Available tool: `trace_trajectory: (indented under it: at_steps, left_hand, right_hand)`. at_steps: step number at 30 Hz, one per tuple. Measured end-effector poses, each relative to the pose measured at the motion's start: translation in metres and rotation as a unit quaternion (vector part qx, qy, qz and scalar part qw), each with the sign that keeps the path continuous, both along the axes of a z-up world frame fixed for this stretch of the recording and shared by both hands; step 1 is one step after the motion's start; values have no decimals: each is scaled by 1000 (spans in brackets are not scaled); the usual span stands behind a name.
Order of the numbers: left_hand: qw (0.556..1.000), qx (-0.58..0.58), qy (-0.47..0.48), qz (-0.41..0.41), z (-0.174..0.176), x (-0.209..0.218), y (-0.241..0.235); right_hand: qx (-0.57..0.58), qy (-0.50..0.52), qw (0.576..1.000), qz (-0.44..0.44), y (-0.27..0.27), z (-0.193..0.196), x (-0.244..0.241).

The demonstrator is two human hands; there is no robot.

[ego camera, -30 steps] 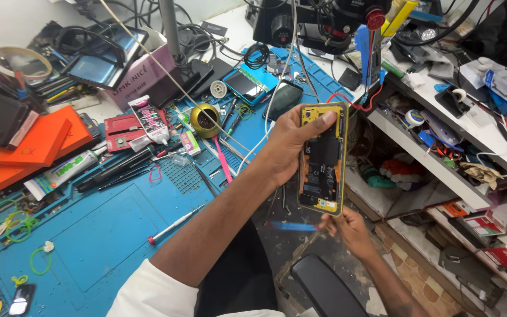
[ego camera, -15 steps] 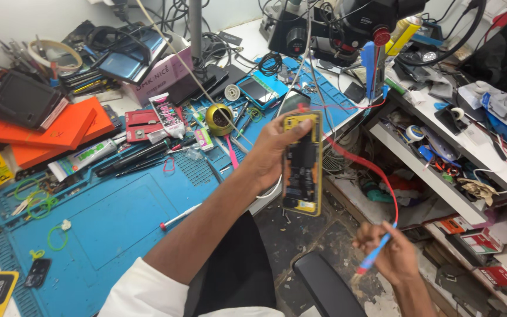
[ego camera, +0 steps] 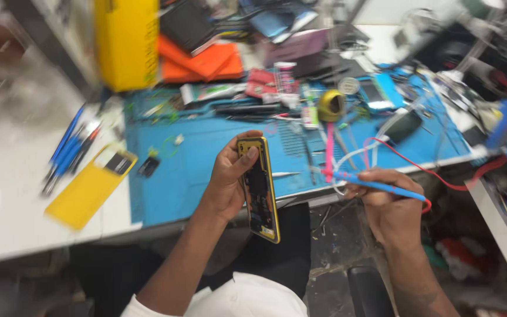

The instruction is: The person uses a precision screwdriver to remove screws from the back of a disassembled smartphone. They then use a multimeter to test the battery and continue to manipulate the phone's internal components.

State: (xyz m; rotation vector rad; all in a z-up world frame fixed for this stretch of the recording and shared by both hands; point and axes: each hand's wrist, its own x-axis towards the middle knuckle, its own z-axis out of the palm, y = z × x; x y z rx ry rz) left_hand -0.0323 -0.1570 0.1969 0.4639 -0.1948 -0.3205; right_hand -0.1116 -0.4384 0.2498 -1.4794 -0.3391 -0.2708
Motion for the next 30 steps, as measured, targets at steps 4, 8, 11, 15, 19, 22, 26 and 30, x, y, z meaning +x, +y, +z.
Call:
trace_trajectory:
  at_steps: [4, 8, 11, 15, 19, 22, 26, 30]
  left_hand:
    - [997, 36, 9, 73, -10, -14, 31]
    - [994, 62, -17, 86, -8, -16, 41]
    - [995, 55, -18, 83, -6, -15, 43]
    - [995, 65, -21, 74, -5, -14, 41]
    - [995, 67, -22, 68, -5, -16, 37]
    - [996, 63, -18, 64, -4, -15, 36]
    - [995, 75, -18, 66, -4, -16, 37]
    - [994, 79, -24, 69, -4, -16, 35]
  right_hand:
    - [-192, -57, 978, -52, 47, 9, 10]
    - [-269, -121, 954, -57, 72, 11, 16]
    - [-225, -152, 962, -23, 79, 11, 17]
    - [-219, -149, 964, -21, 79, 15, 15]
    - [-208, -148, 967, -17, 81, 16, 15]
    - [-204, -149, 967, -16, 81, 16, 15]
    - [-205, -147, 968, -12, 80, 16, 15]
    - [-209, -137, 968, -10, 79, 17, 16]
